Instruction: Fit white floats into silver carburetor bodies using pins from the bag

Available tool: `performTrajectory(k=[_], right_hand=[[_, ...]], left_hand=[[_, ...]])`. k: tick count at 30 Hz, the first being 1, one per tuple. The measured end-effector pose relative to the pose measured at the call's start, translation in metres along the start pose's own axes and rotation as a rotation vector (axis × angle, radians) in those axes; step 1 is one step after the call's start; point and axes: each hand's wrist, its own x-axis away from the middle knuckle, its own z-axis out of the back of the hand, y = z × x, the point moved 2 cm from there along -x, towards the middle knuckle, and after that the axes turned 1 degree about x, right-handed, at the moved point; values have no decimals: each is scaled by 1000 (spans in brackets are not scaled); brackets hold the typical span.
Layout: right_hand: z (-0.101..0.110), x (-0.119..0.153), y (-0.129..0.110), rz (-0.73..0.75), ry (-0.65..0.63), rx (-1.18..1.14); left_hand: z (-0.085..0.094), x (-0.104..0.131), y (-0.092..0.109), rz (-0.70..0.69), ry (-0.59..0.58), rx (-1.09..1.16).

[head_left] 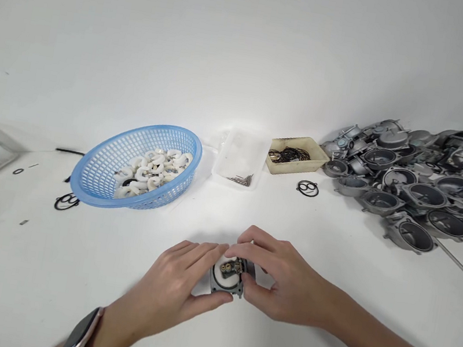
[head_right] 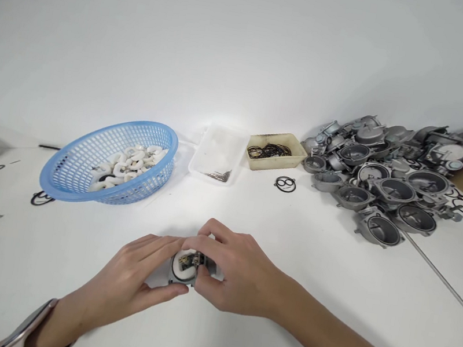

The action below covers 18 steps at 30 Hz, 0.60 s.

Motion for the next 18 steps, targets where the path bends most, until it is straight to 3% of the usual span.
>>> performTrajectory(k=[18], right_hand=[[1, -1, -2, 32, -8, -18]], left_hand=[[1, 0, 0, 17, 1, 1]])
